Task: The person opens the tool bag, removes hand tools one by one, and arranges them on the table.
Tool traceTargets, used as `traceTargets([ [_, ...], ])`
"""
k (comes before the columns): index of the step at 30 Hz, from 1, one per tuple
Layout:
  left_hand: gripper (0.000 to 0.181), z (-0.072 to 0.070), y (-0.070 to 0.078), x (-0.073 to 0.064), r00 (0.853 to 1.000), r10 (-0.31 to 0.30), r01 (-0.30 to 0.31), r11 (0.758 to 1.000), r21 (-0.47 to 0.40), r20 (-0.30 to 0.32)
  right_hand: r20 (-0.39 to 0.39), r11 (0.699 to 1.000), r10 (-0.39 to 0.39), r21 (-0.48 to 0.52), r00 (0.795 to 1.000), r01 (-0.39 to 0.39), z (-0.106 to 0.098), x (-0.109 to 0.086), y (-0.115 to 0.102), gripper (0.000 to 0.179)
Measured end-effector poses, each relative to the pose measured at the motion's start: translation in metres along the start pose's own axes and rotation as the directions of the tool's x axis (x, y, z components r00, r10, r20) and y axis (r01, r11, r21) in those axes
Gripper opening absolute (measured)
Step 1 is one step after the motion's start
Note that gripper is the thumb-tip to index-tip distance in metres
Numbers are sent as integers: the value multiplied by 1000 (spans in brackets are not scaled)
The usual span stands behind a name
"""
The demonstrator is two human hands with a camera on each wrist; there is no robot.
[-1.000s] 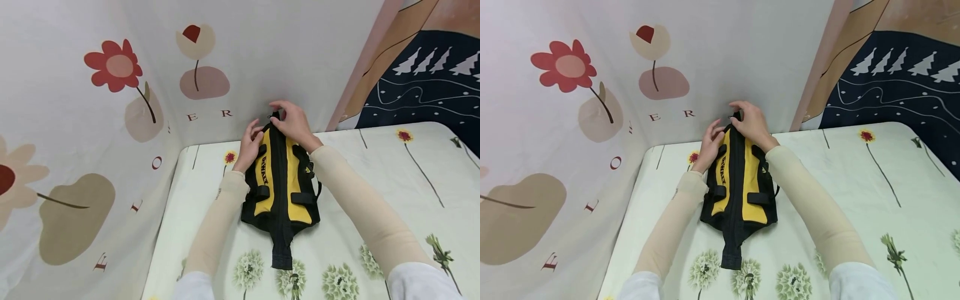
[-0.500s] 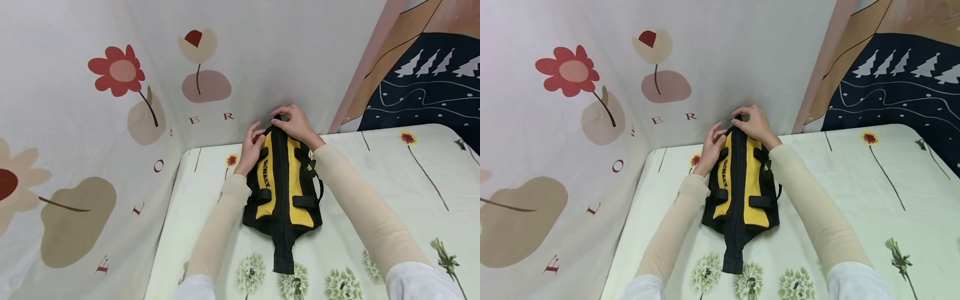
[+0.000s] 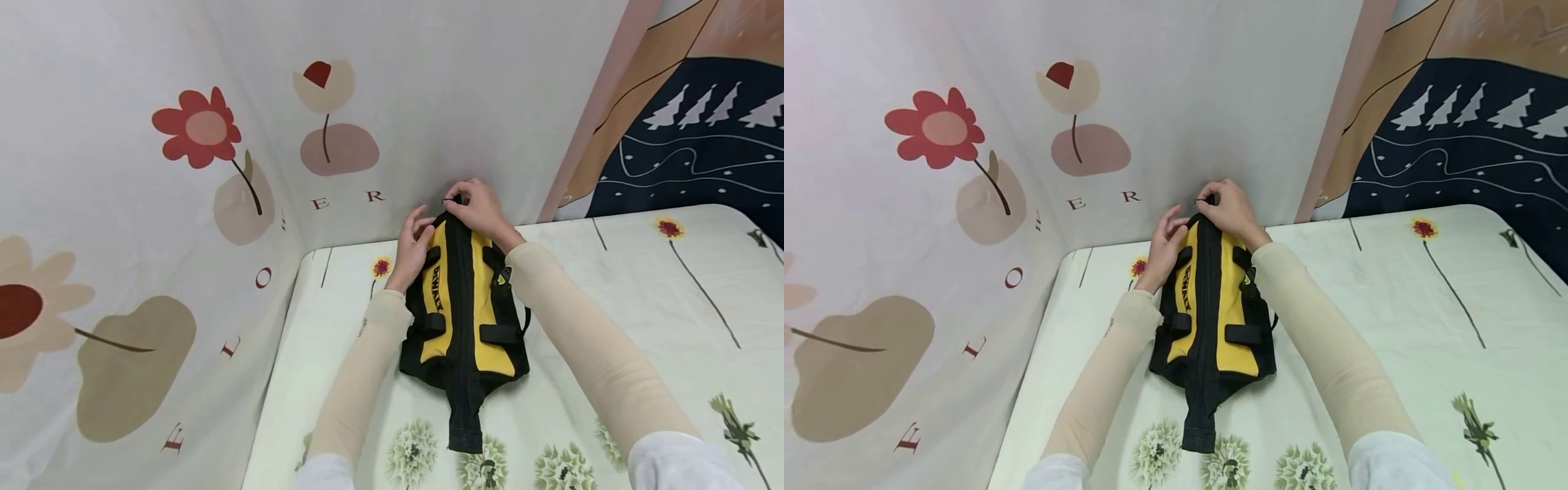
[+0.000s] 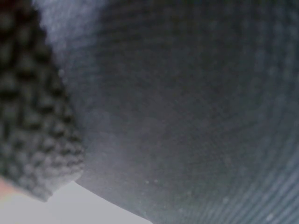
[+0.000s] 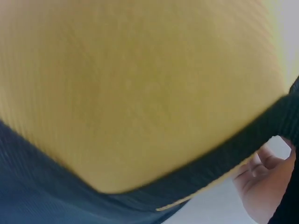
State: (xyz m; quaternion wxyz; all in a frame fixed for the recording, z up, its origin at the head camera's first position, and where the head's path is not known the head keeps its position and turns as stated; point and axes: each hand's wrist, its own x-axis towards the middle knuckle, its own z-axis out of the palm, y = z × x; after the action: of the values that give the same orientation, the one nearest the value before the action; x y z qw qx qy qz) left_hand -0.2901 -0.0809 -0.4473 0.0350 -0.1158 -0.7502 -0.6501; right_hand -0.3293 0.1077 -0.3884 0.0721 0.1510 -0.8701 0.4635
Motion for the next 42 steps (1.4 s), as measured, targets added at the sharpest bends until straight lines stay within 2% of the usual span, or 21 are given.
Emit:
traceTargets([
  [10,51,0,-1,2,1000,-3,6,997,78,-31,-110,985,34,170,993,-15,4,-7,0,24],
  [14,46,0,-2,5,998,-9,16,994,110,-67,-144,976,48,218,988,-16,2,-11,-1,26],
  [20,38,1,-3,7,992,-15,31,992,124,-129,-152,947,39,322,988,12,1,-16,-1,26],
  [28,27,4,-3,11,984,18,6,990,138,-176,-184,933,4,355,983,62,2,-19,1,24],
  [33,26,4,-4,11,983,15,9,991,130,-182,-146,920,17,390,989,42,0,-23,0,25],
  [42,27,3,-1,10,984,1,21,993,116,-180,1,918,38,394,999,-35,-7,-39,-6,29],
])
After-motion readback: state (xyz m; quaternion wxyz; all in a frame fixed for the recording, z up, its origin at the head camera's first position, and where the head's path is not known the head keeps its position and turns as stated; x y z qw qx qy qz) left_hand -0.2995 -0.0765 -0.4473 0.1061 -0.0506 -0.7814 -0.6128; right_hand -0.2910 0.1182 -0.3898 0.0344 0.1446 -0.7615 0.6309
